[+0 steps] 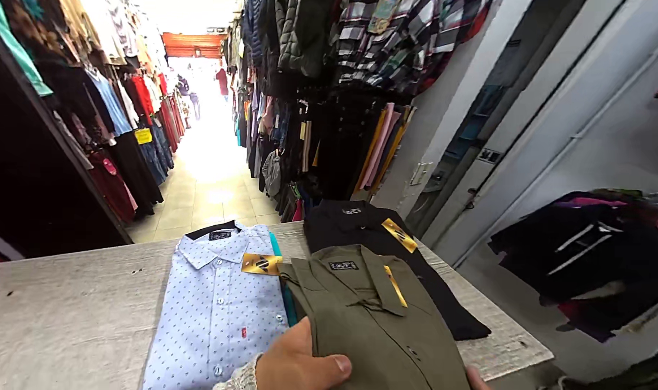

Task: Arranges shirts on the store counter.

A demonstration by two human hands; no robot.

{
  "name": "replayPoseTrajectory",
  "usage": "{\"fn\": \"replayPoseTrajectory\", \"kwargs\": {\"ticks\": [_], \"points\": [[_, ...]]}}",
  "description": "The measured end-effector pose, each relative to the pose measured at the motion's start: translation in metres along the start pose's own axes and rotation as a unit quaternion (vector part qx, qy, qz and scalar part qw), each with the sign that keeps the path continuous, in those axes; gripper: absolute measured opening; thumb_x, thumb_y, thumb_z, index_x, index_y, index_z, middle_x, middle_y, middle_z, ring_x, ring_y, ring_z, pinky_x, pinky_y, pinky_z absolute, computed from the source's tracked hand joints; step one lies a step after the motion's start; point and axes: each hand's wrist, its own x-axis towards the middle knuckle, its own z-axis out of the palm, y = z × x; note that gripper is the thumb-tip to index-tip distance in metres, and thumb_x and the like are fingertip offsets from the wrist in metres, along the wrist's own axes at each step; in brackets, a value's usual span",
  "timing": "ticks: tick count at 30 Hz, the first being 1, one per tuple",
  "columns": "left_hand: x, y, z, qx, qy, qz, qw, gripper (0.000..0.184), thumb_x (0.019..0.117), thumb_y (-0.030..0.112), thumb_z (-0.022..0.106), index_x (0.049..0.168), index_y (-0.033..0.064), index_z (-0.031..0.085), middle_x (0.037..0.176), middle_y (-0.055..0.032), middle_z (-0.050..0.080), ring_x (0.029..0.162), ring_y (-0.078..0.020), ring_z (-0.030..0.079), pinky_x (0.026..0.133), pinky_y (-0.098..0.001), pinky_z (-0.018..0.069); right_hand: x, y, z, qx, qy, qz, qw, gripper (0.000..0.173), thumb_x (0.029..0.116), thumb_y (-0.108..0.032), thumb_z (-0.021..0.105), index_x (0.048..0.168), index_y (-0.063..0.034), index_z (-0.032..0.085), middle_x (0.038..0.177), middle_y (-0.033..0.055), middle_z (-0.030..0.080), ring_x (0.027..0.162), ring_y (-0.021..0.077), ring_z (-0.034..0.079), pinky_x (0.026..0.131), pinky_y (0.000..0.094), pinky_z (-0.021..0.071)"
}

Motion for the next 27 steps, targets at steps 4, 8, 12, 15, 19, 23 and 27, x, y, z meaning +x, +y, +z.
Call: {"fn": "replayPoseTrajectory", "kwargs": {"ticks": [4, 8, 12, 15, 19, 23, 27], "points": [[-0.025, 0.017, -0.015, 0.048, -0.062, 0.021, 0.997, 0.035, 0.0923, -0.011, 0.049, 0.122, 0.0075, 0.043, 0.100, 0.0100, 0.068, 0.094, 0.0008, 0.068, 0.087, -0.0220, 0.0581, 0.013, 0.002, 0.035, 0.168, -0.045, 0.042, 0.984, 0.045, 0.1027, -0.006, 0.031, 0.088, -0.0112, 0.072, 0.082, 0.0026, 0.078, 0.075, 0.0041, 0.074, 0.067, 0.0228, 0.0625], [-0.055, 0.045, -0.042, 0.166, -0.039, 0.118, 0.978, 0.037, 0.0964, -0.001, 0.053, 0.130, 0.0073, 0.042, 0.110, 0.0097, 0.068, 0.102, 0.0004, 0.067, 0.092, -0.0233, 0.0578, 0.042, -0.009, 0.077, 0.111, -0.114, 0.087, 0.983, 0.016, 0.0844, -0.003, 0.057, 0.087, -0.0112, 0.070, 0.082, 0.0066, 0.076, 0.074, 0.0115, 0.074, 0.063, 0.0306, 0.0636], [-0.098, 0.080, -0.072, 0.264, 0.060, 0.165, 0.948, 0.040, 0.0990, 0.011, 0.059, 0.137, 0.0218, 0.052, 0.112, 0.0050, 0.073, 0.098, -0.0043, 0.071, 0.086, -0.0226, 0.0606, 0.063, -0.042, 0.152, 0.052, -0.211, 0.024, 0.976, 0.023, 0.0880, -0.005, 0.055, 0.094, -0.0181, 0.072, 0.084, 0.0006, 0.077, 0.072, 0.0068, 0.073, 0.062, 0.0274, 0.0628], [-0.117, 0.087, -0.102, 0.262, 0.203, 0.159, 0.930, 0.047, 0.0938, 0.000, 0.053, 0.138, 0.0164, 0.050, 0.106, -0.0028, 0.075, 0.089, -0.0111, 0.075, 0.077, -0.0263, 0.0638, 0.085, -0.046, 0.208, 0.036, -0.273, 0.040, 0.961, 0.021, 0.0915, -0.002, 0.052, 0.101, -0.0149, 0.065, 0.086, 0.0017, 0.076, 0.074, 0.0096, 0.074, 0.065, 0.0293, 0.0634], [-0.109, 0.036, -0.172, 0.291, 0.324, -0.006, 0.900, 0.040, 0.0978, -0.001, 0.054, 0.137, 0.0028, 0.045, 0.101, -0.0077, 0.072, 0.083, -0.0122, 0.073, 0.075, -0.0304, 0.0624, 0.113, 0.010, 0.230, -0.134, -0.279, 0.117, 0.944, 0.023, 0.1012, -0.007, 0.055, 0.124, -0.0028, 0.056, 0.092, 0.0092, 0.072, 0.076, 0.0155, 0.071, 0.069, 0.0343, 0.0615], [-0.112, 0.000, -0.181, 0.270, 0.391, -0.115, 0.872, 0.046, 0.1018, 0.001, 0.053, 0.144, 0.0007, 0.037, 0.099, -0.0092, 0.070, 0.078, -0.0096, 0.070, 0.070, -0.0272, 0.0586, 0.104, 0.047, 0.192, -0.329, -0.310, 0.159, 0.878, 0.042, 0.1039, -0.016, 0.057, 0.141, -0.0032, 0.043, 0.098, 0.0092, 0.067, 0.073, 0.0106, 0.064, 0.066, 0.0285, 0.0543], [-0.125, -0.009, -0.179, 0.227, 0.398, -0.080, 0.885, 0.029, 0.0998, -0.001, 0.055, 0.127, 0.0011, 0.047, 0.084, -0.0010, 0.072, 0.071, -0.0055, 0.071, 0.065, -0.0220, 0.0585, 0.062, 0.039, 0.157, -0.411, -0.330, 0.130, 0.840, 0.032, 0.1003, -0.022, 0.064, 0.121, 0.0014, 0.058, 0.083, 0.0029, 0.064, 0.067, 0.0082, 0.063, 0.063, 0.0275, 0.0553]]}}
